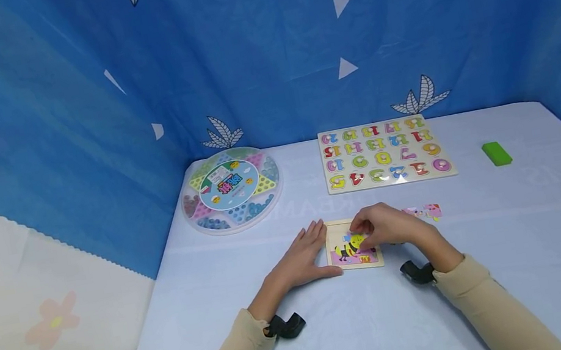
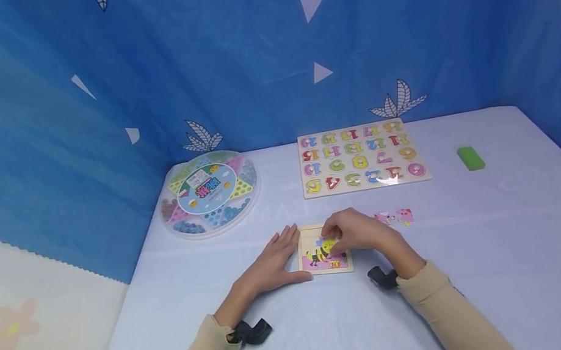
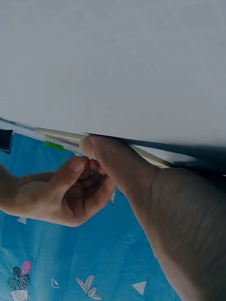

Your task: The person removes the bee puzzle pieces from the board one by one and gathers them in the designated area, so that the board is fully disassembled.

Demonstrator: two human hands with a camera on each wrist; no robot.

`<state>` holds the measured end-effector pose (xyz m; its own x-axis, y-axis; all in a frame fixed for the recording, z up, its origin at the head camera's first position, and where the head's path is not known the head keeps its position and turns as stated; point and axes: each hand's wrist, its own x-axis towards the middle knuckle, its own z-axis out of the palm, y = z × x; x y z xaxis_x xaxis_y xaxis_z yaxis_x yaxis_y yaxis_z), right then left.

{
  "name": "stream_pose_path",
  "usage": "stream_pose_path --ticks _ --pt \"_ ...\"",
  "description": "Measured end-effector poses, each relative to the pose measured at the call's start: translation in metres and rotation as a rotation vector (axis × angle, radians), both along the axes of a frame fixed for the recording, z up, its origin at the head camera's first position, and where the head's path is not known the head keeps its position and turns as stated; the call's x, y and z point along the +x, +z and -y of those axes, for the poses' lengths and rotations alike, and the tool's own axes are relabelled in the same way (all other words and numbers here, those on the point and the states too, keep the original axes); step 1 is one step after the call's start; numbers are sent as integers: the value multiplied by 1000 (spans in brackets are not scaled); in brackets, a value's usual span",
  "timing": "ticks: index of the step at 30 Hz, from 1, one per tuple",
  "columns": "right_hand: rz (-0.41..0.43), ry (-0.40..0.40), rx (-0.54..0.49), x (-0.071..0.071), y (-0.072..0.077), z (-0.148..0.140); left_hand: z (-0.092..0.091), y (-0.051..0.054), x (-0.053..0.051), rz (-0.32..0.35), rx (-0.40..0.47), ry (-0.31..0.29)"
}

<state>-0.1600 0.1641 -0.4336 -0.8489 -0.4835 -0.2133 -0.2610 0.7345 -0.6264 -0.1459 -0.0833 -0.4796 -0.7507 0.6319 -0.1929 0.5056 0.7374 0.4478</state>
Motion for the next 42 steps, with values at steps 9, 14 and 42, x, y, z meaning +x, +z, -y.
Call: stream_pose_path --ticks 9,14,42 --pt "59 -4 5 -4 -3 8 -1 0 -1 -7 -4 -4" --pt "78 -19 26 -3 -4 12 -1 -1 -1 -9 -2 -6" --pt "14 -42 80 4 -4 20 -1 1 0 -20 -9 -5"
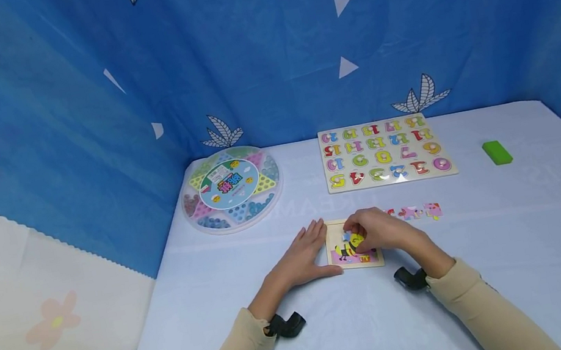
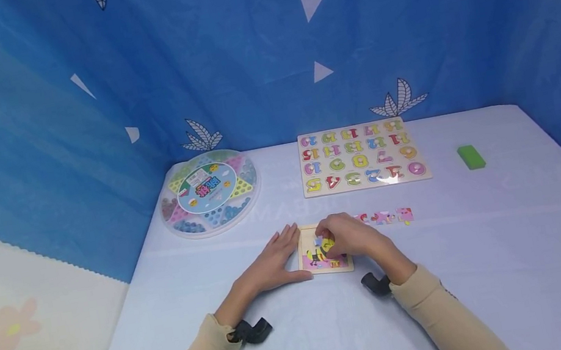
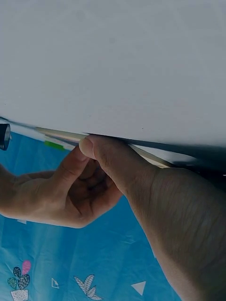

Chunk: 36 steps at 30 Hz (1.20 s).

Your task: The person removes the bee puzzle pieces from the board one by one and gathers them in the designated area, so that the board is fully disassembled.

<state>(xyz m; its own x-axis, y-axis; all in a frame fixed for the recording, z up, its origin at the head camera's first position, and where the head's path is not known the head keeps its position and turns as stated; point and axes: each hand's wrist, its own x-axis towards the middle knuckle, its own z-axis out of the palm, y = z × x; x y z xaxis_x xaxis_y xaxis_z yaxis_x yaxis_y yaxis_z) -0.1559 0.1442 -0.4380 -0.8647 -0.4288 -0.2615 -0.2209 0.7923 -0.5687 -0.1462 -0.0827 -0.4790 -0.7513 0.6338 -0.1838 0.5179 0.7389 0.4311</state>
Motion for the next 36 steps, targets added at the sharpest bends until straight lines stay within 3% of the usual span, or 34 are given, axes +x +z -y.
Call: stream_pose_path --ticks 17,26,36 --pt "-62 51 6 2 3 1 1 -1 0 -5 -7 -1" --pt "-38 13 -2 -1 0 -1 0 1 1 -11 2 -8" --pt "-36 -2 -76 -4 -2 -10 0 0 1 -1 7 -7"
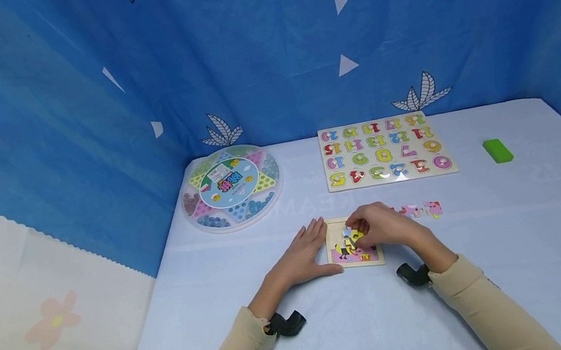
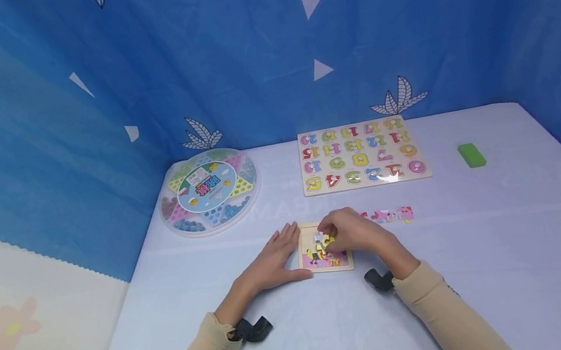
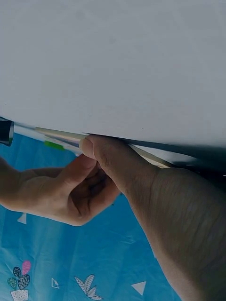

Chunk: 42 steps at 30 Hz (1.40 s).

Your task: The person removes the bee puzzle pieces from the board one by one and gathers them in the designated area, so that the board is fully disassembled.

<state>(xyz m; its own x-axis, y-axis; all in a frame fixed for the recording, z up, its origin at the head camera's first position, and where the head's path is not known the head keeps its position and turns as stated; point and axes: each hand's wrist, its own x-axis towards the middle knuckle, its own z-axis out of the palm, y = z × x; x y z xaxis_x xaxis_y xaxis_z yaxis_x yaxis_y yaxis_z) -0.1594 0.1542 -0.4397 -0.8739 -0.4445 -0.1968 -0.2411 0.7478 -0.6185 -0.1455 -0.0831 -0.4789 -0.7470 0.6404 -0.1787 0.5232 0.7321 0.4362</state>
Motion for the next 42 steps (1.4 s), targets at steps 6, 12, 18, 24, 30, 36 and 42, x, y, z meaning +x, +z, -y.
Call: stream_pose_path --ticks 6,12,18,24,30,36,42 --pt "-7 10 -22 -3 -1 -4 0 0 -1 -1 -1 -1" --pt "-7 18 -44 -1 -4 -7 0 0 0 1 4 -2" --pt "-7 28 -56 3 -4 -13 0 -3 1 7 -8 -2" --pt "10 22 -64 3 -3 -23 0 -3 0 -8 -13 0" --pt "36 17 -76 2 -4 -31 0 -2 -1 -10 -4 5" --pt "73 -9 -86 2 -2 -34 0 -2 -1 -9 1 3" --pt "75 -26 -73 3 -2 -37 0 -3 -1 -5 -8 4"
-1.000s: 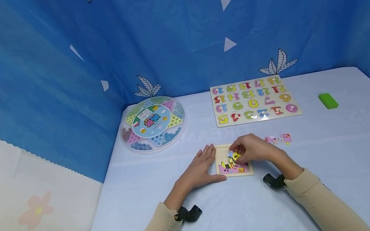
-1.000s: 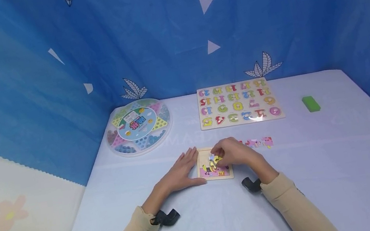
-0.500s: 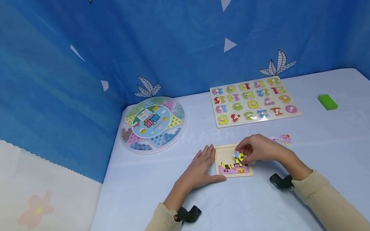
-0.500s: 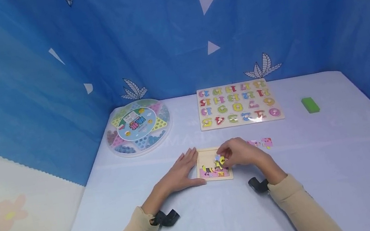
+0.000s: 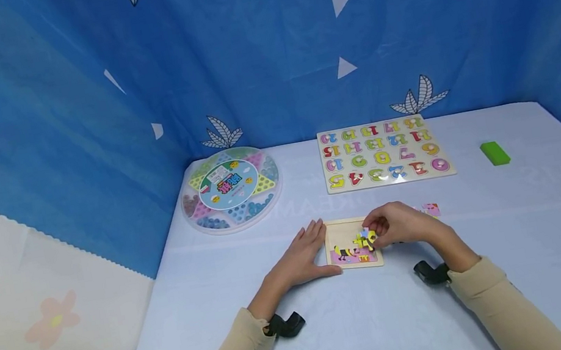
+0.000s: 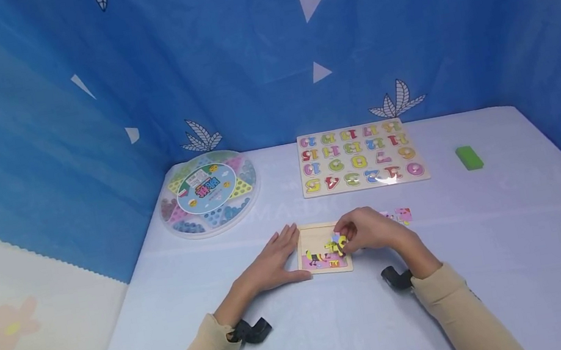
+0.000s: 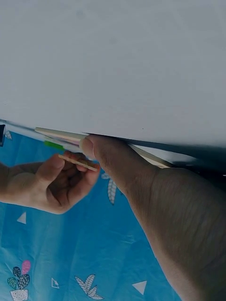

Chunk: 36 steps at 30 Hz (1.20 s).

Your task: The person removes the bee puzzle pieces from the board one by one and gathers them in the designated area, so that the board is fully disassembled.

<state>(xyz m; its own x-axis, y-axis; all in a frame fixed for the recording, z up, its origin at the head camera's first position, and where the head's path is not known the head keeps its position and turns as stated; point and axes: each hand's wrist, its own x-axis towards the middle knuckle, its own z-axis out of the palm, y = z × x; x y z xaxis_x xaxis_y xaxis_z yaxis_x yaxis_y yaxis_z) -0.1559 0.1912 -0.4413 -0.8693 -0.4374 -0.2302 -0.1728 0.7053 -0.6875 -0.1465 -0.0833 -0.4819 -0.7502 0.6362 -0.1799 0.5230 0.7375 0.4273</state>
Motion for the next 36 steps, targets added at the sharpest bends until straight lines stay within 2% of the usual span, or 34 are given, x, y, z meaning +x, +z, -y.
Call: stream_pose_path --ticks 15,26,36 --pt "-19 -36 27 8 4 -25 -1 1 0 3 16 3" --pt "-33 -62 48 16 3 -43 0 -2 0 10 12 6" --pt "6 -79 31 19 -1 -62 0 2 1 7 17 1"
